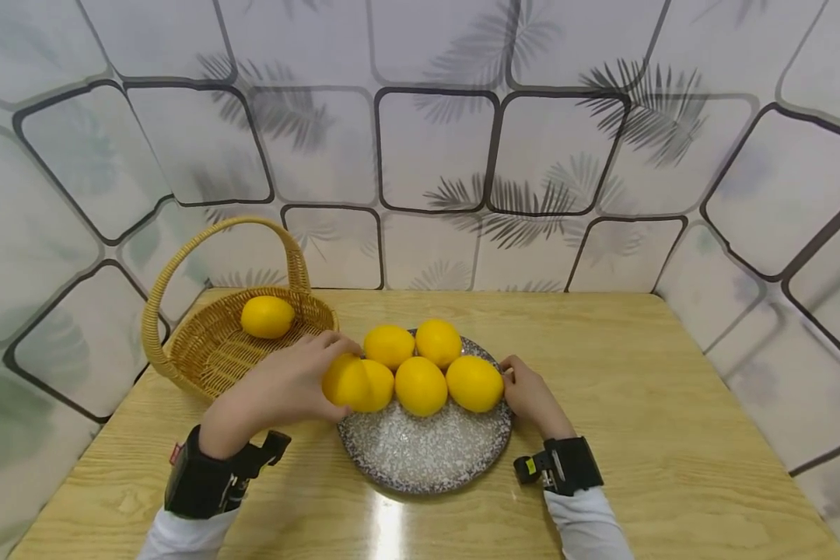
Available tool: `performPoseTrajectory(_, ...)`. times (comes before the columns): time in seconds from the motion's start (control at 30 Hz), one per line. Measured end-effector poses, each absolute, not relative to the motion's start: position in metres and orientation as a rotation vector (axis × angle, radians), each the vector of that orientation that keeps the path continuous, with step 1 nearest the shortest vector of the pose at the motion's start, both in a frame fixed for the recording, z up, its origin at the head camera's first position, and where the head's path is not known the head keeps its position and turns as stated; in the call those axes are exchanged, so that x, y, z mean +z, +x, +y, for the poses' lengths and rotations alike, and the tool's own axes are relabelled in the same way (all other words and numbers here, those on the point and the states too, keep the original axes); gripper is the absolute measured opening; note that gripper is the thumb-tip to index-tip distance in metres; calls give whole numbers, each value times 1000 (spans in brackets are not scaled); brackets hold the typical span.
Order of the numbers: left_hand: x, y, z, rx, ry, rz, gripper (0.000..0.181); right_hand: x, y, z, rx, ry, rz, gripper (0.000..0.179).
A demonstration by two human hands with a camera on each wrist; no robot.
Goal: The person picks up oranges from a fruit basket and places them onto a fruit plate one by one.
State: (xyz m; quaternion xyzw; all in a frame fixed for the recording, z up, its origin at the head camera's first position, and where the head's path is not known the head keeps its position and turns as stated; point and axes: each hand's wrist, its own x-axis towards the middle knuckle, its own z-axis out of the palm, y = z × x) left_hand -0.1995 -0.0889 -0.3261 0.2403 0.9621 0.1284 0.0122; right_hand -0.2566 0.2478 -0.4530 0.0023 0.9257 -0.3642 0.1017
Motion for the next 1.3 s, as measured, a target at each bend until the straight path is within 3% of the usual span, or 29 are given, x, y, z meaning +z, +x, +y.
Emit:
performPoseTrajectory(0.73,-372,-174,-45,159,1269,2893,69,-453,-256,248,-1024,-1,2750,32)
performPoseTrajectory(1.3,-392,-171,-40,26,1245,2997,63,-453,-256,248,-1027,3,2741,33)
